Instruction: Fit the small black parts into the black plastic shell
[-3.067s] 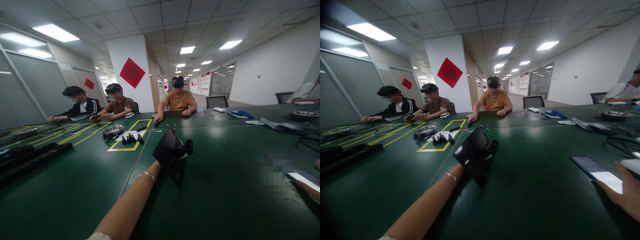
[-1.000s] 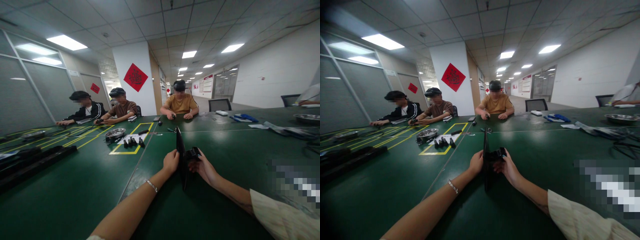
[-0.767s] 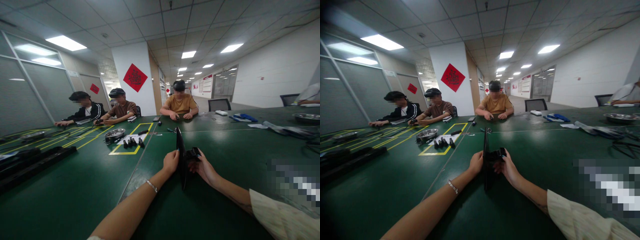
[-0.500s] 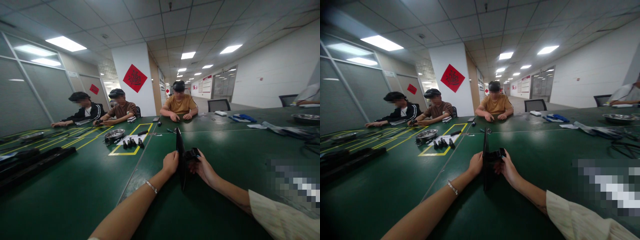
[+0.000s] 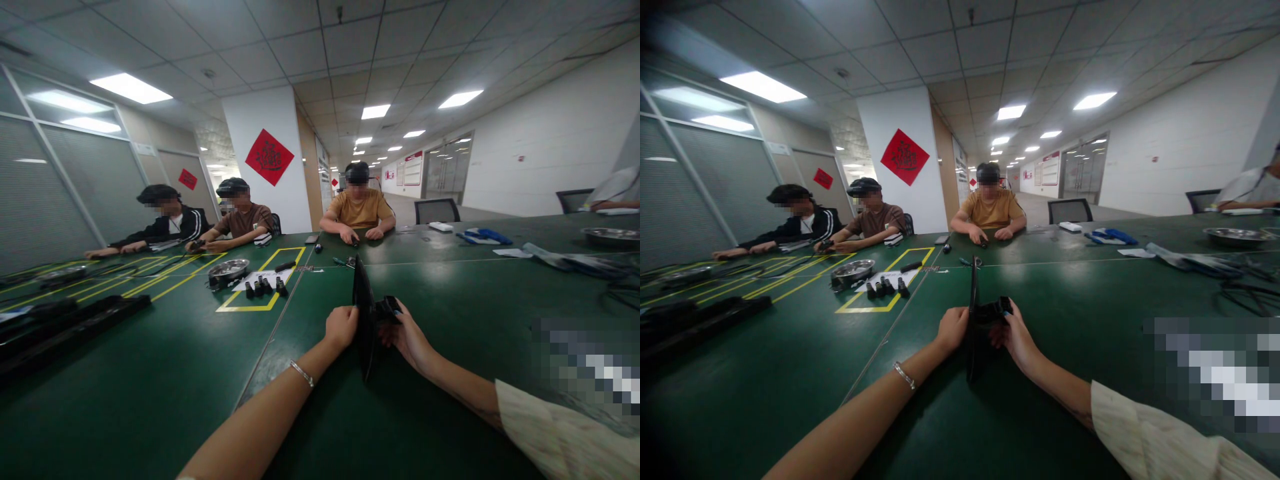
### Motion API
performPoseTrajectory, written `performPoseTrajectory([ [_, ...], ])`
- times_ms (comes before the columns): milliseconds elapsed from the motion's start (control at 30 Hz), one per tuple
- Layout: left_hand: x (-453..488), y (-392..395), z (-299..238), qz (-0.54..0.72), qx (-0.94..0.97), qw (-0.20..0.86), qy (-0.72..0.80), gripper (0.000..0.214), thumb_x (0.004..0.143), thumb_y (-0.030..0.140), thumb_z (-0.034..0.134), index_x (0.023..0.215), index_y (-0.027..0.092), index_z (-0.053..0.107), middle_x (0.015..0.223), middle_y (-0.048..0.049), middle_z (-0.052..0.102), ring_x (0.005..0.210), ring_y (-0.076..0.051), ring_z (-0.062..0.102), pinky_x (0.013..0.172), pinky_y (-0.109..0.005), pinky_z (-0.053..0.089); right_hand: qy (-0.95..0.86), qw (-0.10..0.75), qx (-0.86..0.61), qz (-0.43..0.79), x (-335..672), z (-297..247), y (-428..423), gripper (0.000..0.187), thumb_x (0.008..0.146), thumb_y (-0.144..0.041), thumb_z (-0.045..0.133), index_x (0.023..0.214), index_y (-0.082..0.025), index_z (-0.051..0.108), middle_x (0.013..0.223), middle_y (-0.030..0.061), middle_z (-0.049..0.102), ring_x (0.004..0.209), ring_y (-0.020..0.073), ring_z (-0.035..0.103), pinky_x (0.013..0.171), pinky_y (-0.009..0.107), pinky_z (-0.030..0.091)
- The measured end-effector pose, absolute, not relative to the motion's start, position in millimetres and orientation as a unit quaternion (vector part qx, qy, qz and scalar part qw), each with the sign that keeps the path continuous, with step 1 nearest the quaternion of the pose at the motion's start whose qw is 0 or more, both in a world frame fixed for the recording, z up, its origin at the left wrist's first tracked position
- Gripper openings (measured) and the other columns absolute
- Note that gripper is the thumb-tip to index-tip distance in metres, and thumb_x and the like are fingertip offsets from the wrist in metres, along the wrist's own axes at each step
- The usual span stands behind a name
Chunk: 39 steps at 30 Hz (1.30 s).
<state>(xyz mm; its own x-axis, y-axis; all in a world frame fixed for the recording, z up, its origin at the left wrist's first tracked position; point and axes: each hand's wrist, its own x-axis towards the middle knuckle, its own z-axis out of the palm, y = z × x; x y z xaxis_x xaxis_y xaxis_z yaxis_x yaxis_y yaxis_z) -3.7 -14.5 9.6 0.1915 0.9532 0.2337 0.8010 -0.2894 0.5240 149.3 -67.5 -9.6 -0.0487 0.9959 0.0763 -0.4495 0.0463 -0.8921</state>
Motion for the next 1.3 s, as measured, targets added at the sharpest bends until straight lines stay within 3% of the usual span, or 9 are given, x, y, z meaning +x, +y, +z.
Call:
performPoseTrajectory([
  [200, -4.0, -14.7, 9.9, 0.265, 0.755, 0.172, 0.575, 0.055, 0.085, 0.045, 0.022, 0.062, 0.013, 0.061, 0.060, -0.0039, 0.056, 0.059, -0.013, 0.050, 0.049, -0.020, 0.028, -0.407, 0.602, -0.341, 0.597, 149.1, -9.4, -67.7, 0.066, 0.075, -0.038, 0.043, 0.134, -0.021, 0.017, 0.061, 0.0002, 0.055, 0.051, 0.0153, 0.052, 0.046, 0.024, 0.035],
  [400, -4.2, -15.5, 9.8, 0.304, 0.762, 0.173, 0.545, 0.046, 0.084, 0.041, 0.025, 0.076, 0.015, 0.062, 0.076, -0.0051, 0.063, 0.070, -0.016, 0.055, 0.057, -0.020, 0.034, -0.415, 0.594, -0.342, 0.598, 149.9, -10.2, -67.4, 0.065, 0.076, -0.038, 0.042, 0.134, -0.022, 0.017, 0.062, 0.0002, 0.056, 0.051, 0.0145, 0.052, 0.046, 0.023, 0.035],
  [667, -4.3, -15.3, 8.2, 0.298, 0.770, 0.163, 0.540, 0.054, 0.085, 0.045, 0.020, 0.068, 0.014, 0.061, 0.065, -0.0036, 0.059, 0.062, -0.014, 0.052, 0.053, -0.021, 0.030, -0.422, 0.592, -0.349, 0.591, 150.2, -9.5, -67.8, 0.065, 0.076, -0.037, 0.041, 0.134, -0.021, 0.017, 0.059, 0.0002, 0.055, 0.050, 0.0146, 0.052, 0.046, 0.023, 0.035],
  [833, -3.7, -10.1, 4.6, 0.286, 0.770, 0.149, 0.550, 0.043, 0.082, 0.033, 0.025, 0.062, 0.013, 0.056, 0.063, -0.0035, 0.055, 0.061, -0.013, 0.049, 0.052, -0.021, 0.029, -0.411, 0.604, -0.340, 0.592, 151.8, -18.3, -62.6, 0.065, 0.075, -0.039, 0.043, 0.134, -0.023, 0.018, 0.061, 0.0005, 0.056, 0.050, 0.0149, 0.052, 0.045, 0.023, 0.035],
  [933, -5.6, -3.5, -0.4, 0.303, 0.766, 0.201, 0.531, 0.040, 0.081, 0.033, 0.026, 0.058, 0.013, 0.052, 0.057, -0.0016, 0.050, 0.056, -0.012, 0.046, 0.050, -0.020, 0.028, -0.405, 0.606, -0.337, 0.596, 152.3, -20.3, -61.2, 0.064, 0.075, -0.037, 0.043, 0.133, -0.024, 0.020, 0.061, 0.0002, 0.056, 0.049, 0.0148, 0.052, 0.046, 0.023, 0.036],
  [1067, -9.9, 1.8, -4.1, 0.298, 0.751, 0.291, 0.512, 0.052, 0.082, 0.048, 0.020, 0.054, 0.014, 0.047, 0.047, 0.0003, 0.043, 0.046, -0.011, 0.042, 0.046, -0.021, 0.027, -0.403, 0.604, -0.336, 0.600, 152.0, -18.3, -62.0, 0.062, 0.075, -0.036, 0.043, 0.132, -0.024, 0.021, 0.062, 0.0003, 0.056, 0.049, 0.0150, 0.052, 0.046, 0.024, 0.037],
  [1167, -11.7, 1.1, -2.9, 0.287, 0.766, 0.260, 0.513, 0.060, 0.081, 0.056, 0.018, 0.050, 0.014, 0.047, 0.044, 0.0003, 0.040, 0.045, -0.010, 0.039, 0.047, -0.022, 0.025, -0.403, 0.604, -0.339, 0.599, 151.7, -16.9, -62.5, 0.061, 0.075, -0.036, 0.043, 0.131, -0.023, 0.023, 0.061, 0.0005, 0.056, 0.051, 0.0155, 0.052, 0.046, 0.024, 0.037],
  [1300, -11.4, -3.0, -0.3, 0.276, 0.788, 0.168, 0.523, 0.064, 0.083, 0.054, 0.016, 0.048, 0.013, 0.050, 0.046, -0.0005, 0.039, 0.046, -0.010, 0.035, 0.048, -0.023, 0.021, -0.399, 0.609, -0.338, 0.597, 151.5, -17.3, -61.2, 0.057, 0.075, -0.034, 0.044, 0.129, -0.024, 0.027, 0.062, -0.0001, 0.055, 0.052, 0.0148, 0.052, 0.046, 0.023, 0.038],
])
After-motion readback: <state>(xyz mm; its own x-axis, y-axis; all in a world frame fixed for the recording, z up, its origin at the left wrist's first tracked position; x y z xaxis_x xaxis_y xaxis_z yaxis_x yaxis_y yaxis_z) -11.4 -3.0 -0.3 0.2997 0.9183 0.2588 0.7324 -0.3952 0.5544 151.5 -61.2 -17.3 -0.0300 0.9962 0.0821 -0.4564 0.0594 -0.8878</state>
